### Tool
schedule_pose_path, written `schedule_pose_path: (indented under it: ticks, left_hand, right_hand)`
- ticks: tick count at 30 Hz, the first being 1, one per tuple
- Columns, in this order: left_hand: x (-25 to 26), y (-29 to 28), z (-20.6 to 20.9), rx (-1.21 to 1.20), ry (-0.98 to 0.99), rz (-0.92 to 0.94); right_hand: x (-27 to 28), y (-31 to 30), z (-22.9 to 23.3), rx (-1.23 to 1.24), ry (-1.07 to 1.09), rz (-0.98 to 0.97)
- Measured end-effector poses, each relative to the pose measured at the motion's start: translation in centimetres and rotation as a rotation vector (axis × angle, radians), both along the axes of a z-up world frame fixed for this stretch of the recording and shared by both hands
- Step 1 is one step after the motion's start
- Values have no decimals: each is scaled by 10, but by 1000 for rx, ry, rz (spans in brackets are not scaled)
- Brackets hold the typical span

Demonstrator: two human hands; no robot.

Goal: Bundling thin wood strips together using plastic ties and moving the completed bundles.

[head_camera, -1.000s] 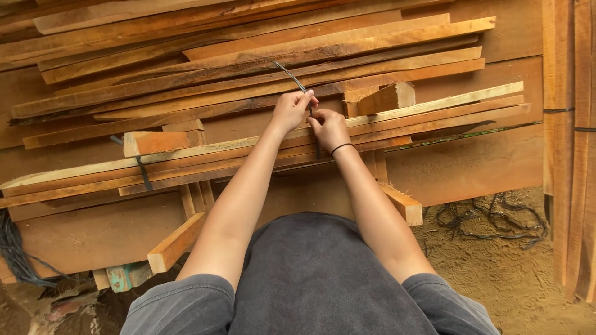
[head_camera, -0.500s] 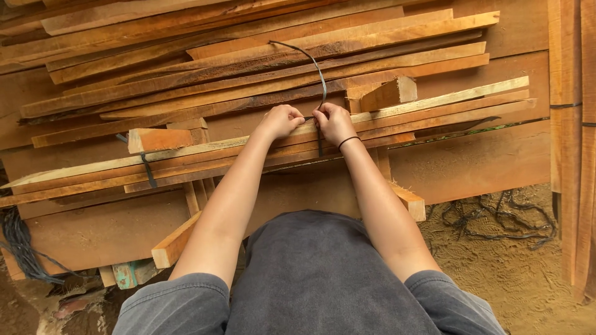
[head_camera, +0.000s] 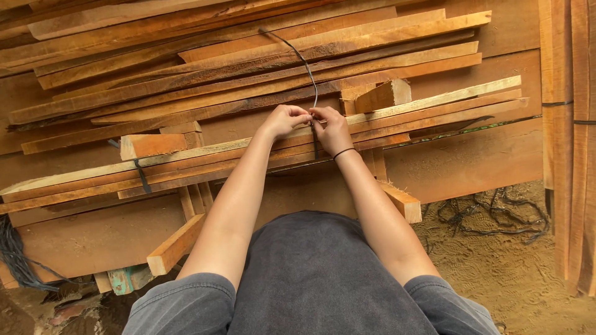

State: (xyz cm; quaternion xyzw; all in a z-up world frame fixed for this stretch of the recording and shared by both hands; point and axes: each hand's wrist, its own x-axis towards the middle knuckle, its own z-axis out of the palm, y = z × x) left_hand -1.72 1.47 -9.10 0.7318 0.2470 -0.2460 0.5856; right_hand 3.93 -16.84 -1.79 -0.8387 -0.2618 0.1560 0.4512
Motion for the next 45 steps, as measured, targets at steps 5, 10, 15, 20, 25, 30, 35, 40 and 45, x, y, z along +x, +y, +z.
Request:
schedule_pose_path:
  ticks: [5, 10, 15, 20, 25, 30, 35, 40, 45]
  left_hand:
    - [-10, 6, 7, -44, -28, 30]
    - [-6, 12, 16, -156, 3, 65]
    - [-6, 14, 7, -316, 45, 119]
    - [-5, 15, 10, -335, 58, 125]
    - [-7, 15, 10, -348, 58, 120]
    - [-5, 13, 1, -350, 61, 125]
    - [-5, 12, -2, -357, 58, 130]
    - [-4, 13, 14, -349, 56, 138]
    - [-2, 18, 34, -373, 107, 108]
  right_hand:
    - [-10, 3, -11, -122, -65, 27]
    - [3, -6, -40, -171, 167, 54]
    - [16, -7, -26, -174, 378, 148]
    - [18, -8, -19, -173, 407, 135]
    - [20, -9, -29, -155, 407, 136]
    - [18, -11, -20, -188, 350, 84]
    - [20, -11, -22, -177, 363, 102]
    - [13, -7, -15, -213, 297, 31]
    - [13, 1, 3, 23, 223, -36]
